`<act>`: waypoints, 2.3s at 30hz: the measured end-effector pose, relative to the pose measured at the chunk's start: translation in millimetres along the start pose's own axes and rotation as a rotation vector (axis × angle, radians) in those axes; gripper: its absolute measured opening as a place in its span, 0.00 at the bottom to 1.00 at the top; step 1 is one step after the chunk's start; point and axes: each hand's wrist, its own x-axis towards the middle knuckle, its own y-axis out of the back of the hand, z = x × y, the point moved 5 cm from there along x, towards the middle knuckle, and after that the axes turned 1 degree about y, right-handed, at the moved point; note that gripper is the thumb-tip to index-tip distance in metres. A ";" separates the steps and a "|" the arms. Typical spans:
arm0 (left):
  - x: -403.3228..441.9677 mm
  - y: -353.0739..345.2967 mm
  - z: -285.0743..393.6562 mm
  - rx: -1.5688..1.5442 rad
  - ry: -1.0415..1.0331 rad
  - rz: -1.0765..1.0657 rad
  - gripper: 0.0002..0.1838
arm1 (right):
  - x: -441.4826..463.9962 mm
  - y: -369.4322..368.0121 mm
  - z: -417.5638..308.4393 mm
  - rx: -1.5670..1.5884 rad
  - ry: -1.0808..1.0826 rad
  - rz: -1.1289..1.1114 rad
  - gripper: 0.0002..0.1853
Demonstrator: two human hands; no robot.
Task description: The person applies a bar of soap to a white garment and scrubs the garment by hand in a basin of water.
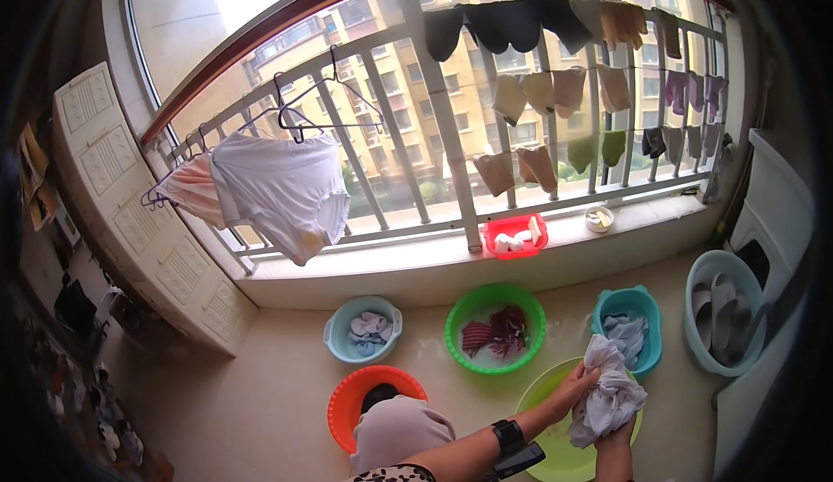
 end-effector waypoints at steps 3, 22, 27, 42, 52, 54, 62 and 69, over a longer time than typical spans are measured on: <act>-10.0 -20.3 8.9 0.252 -0.024 -0.042 0.39 | 8.0 41.3 -24.1 -0.103 0.025 -0.076 0.25; -21.2 -29.4 3.9 0.878 -0.549 0.362 0.30 | 6.9 25.7 -1.1 -0.200 0.266 0.195 0.24; -15.5 -9.9 -11.7 0.144 -0.286 0.441 0.29 | 0.9 36.0 18.5 -0.525 0.545 0.381 0.25; -41.6 -27.5 15.9 0.354 -0.141 0.567 0.19 | 19.6 96.2 -0.8 -0.505 0.403 0.482 0.21; -22.6 -0.2 0.2 -0.093 -0.156 0.376 0.26 | -10.3 37.8 29.3 -0.885 0.639 0.443 0.25; -40.8 -23.7 17.3 0.240 -0.191 0.484 0.27 | -6.8 31.7 3.9 -0.772 0.467 0.416 0.23; -20.4 -9.9 18.1 -0.110 0.020 0.450 0.19 | 12.4 98.7 -74.9 -0.215 0.373 0.648 0.20; -9.3 13.5 -24.1 0.563 -0.396 0.372 0.23 | -29.3 -48.3 12.3 -1.707 0.853 0.147 0.19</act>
